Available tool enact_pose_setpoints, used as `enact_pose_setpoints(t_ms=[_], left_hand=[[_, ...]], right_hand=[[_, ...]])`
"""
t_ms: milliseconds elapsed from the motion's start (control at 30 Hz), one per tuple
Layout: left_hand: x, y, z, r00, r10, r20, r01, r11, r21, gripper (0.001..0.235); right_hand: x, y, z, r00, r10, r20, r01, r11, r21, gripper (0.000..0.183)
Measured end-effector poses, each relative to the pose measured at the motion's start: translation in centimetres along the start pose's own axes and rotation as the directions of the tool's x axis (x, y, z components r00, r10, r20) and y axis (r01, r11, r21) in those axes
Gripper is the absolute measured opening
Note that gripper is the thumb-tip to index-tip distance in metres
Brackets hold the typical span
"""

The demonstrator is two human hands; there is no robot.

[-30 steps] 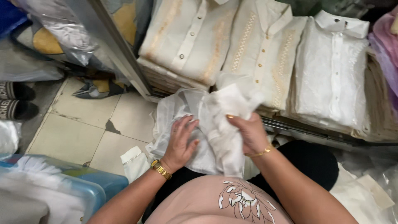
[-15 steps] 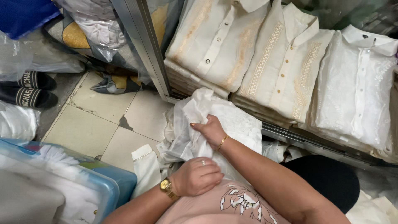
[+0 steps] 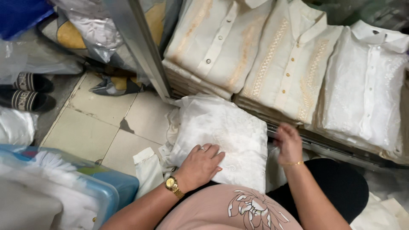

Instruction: The person folds a white lace garment on their lap, smoothing and aligning the fabric before placing it on a glass display shelf with other folded shirts.

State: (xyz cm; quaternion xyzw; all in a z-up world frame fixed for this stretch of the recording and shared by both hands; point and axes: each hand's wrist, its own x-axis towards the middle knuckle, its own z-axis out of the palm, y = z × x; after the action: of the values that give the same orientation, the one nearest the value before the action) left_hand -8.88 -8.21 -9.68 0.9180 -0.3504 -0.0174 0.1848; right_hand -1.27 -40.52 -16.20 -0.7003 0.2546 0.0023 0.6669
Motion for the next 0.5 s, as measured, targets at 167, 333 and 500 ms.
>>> enact_pose_setpoints(t_ms=[167, 333, 500], left_hand=[[0.5, 0.3, -0.7, 0.997, -0.005, -0.08, -0.001, 0.997, -0.082, 0.043], [0.8, 0.7, -1.8, 0.979, -0.182, 0.087, 0.201, 0.903, -0.379, 0.055], [1.6, -0.7, -0.3, 0.802, -0.221, 0.555, 0.55, -0.09, -0.83, 0.059]], right_hand=[[-1.2, 7.2, -1.3, 0.8, 0.574, 0.171, -0.598, 0.748, 0.288, 0.035], [-0.6, 4.5, -1.9, 0.894, 0.257, 0.369, -0.378, 0.873, 0.309, 0.04], [-4.8, -2.2, -0.3, 0.753, -0.27, 0.6, 0.313, 0.949, 0.034, 0.025]])
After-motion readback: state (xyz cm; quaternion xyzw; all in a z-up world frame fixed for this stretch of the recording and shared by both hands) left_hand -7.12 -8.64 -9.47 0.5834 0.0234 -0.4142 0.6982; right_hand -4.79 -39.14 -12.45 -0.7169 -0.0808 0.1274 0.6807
